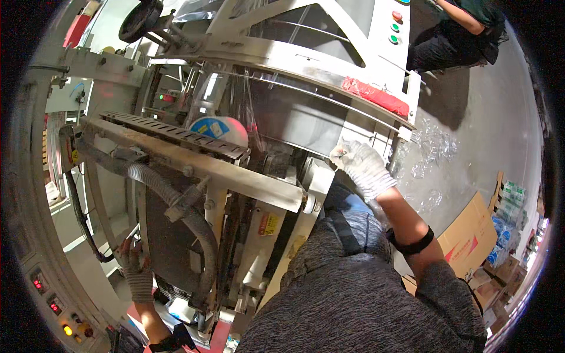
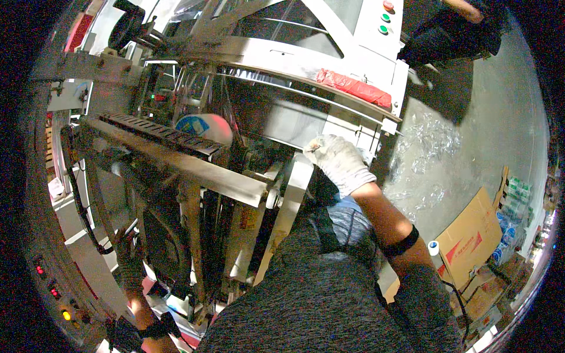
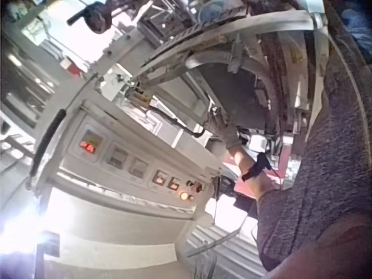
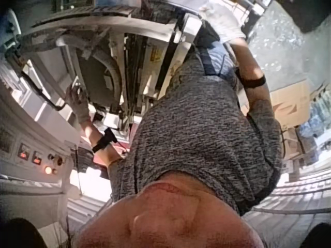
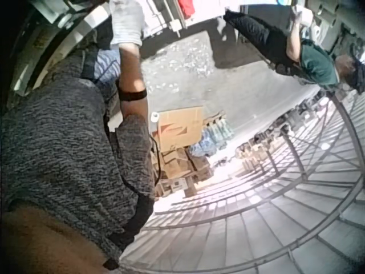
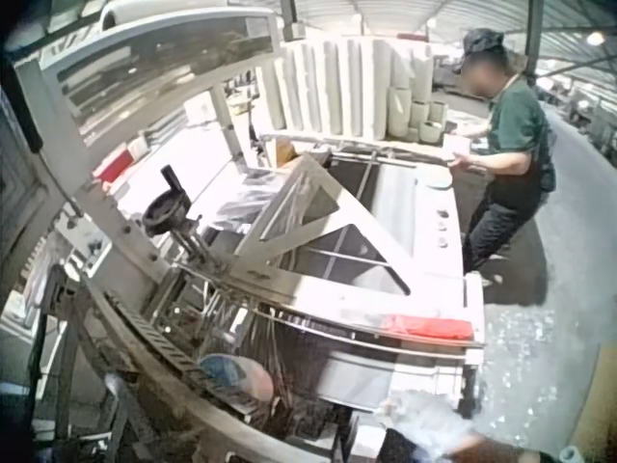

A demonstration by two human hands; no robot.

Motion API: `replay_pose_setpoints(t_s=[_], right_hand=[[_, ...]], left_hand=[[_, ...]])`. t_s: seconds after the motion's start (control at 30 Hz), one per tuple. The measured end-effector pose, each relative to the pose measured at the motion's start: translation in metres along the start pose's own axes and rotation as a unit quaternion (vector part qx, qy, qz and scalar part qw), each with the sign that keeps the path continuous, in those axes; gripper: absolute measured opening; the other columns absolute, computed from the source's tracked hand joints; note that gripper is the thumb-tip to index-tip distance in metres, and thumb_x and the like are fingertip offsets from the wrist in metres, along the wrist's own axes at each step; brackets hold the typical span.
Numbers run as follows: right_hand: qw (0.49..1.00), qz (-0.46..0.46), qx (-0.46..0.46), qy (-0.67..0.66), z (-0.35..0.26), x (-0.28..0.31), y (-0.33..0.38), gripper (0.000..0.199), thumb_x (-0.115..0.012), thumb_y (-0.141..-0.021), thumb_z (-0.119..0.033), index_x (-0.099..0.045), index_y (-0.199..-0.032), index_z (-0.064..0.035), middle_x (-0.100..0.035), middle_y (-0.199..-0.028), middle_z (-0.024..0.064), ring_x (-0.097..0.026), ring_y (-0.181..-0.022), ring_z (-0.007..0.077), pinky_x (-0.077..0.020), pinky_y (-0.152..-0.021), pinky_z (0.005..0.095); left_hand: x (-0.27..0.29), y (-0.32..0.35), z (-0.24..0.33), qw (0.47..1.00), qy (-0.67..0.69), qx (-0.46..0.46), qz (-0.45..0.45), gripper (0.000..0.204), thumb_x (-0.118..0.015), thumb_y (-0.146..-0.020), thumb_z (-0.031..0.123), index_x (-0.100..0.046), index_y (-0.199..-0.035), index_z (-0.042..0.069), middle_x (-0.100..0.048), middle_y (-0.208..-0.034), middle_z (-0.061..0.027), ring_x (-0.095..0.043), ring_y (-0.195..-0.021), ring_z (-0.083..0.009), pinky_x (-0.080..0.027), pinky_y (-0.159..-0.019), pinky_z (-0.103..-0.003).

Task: Operating an industrial shrink-wrap packaging machine to wrap circular tape products.

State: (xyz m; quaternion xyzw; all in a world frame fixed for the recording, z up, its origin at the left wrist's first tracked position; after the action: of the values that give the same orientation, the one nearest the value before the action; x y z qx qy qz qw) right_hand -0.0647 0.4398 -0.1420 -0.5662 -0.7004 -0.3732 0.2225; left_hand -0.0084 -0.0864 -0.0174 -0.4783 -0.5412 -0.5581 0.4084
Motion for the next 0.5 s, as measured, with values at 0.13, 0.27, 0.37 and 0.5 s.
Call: replay_pose_setpoints(t_s=[0.13, 0.27, 0.37, 0.5], right_hand=[[0.998, 0.004, -0.025, -0.061, -0.001, -0.006, -0.019, 0.022, -0.056, -0.081, -0.029, -0.06, -0.089, -0.0085, -0.059, -0.079, 0.0111, -0.057, -0.076, 0.0273, -0.045, -0.073, 0.0337], [0.97, 0.043, -0.074, -0.227, 0.021, -0.023, -0.045, 0.031, -0.061, -0.08, -0.025, -0.055, -0.103, -0.0047, -0.059, -0.077, 0.0056, -0.058, -0.069, 0.019, -0.0471, -0.067, 0.0284], [0.821, 0.046, -0.182, -0.539, 0.019, -0.034, -0.055, 0.053, -0.069, -0.075, -0.017, -0.045, -0.12, -0.0029, -0.057, -0.083, 0.0033, -0.054, -0.068, 0.0084, -0.0454, -0.058, 0.0217], [0.938, 0.032, -0.144, -0.315, 0.008, -0.027, -0.069, 0.065, -0.071, -0.073, -0.018, -0.039, -0.126, -0.0012, -0.058, -0.092, 0.0054, -0.056, -0.072, 0.0098, -0.0458, -0.057, 0.0215]], left_hand=[[0.0, -0.009, 0.007, 0.997, 0.08, 0.009, -0.01, 0.042, -0.056, -0.067, 0.007, -0.053, -0.109, 0.006, -0.04, -0.128, -0.0115, -0.032, -0.124, -0.0326, -0.026, -0.103, -0.042], [0.005, -0.028, 0.029, 0.999, -0.022, -0.02, -0.046, 0.051, -0.058, -0.064, 0.005, -0.05, -0.114, 0.011, -0.039, -0.129, -0.0123, -0.035, -0.121, -0.0327, -0.031, -0.099, -0.042], [-0.001, -0.036, 0.037, 0.989, 0.118, -0.086, 0.001, 0.058, -0.066, -0.061, 0.008, -0.048, -0.115, 0.013, -0.039, -0.127, -0.0139, -0.037, -0.118, -0.0332, -0.033, -0.097, -0.044], [-0.005, -0.082, 0.098, 0.985, 0.067, -0.155, -0.02, 0.081, -0.079, -0.049, 0.019, -0.04, -0.12, 0.017, -0.033, -0.131, -0.0159, -0.034, -0.12, -0.0372, -0.033, -0.099, -0.045]])
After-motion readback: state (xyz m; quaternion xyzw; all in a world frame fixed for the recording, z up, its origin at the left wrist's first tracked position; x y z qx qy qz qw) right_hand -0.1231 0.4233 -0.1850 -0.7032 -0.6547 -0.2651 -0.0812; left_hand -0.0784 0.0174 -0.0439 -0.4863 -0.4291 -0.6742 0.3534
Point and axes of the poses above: each hand's wrist, its own y-axis away from the middle knuckle, its own x-axis out of the back of the hand, z = x × y, the point moved 5 cm from there along -y, towards the middle knuckle
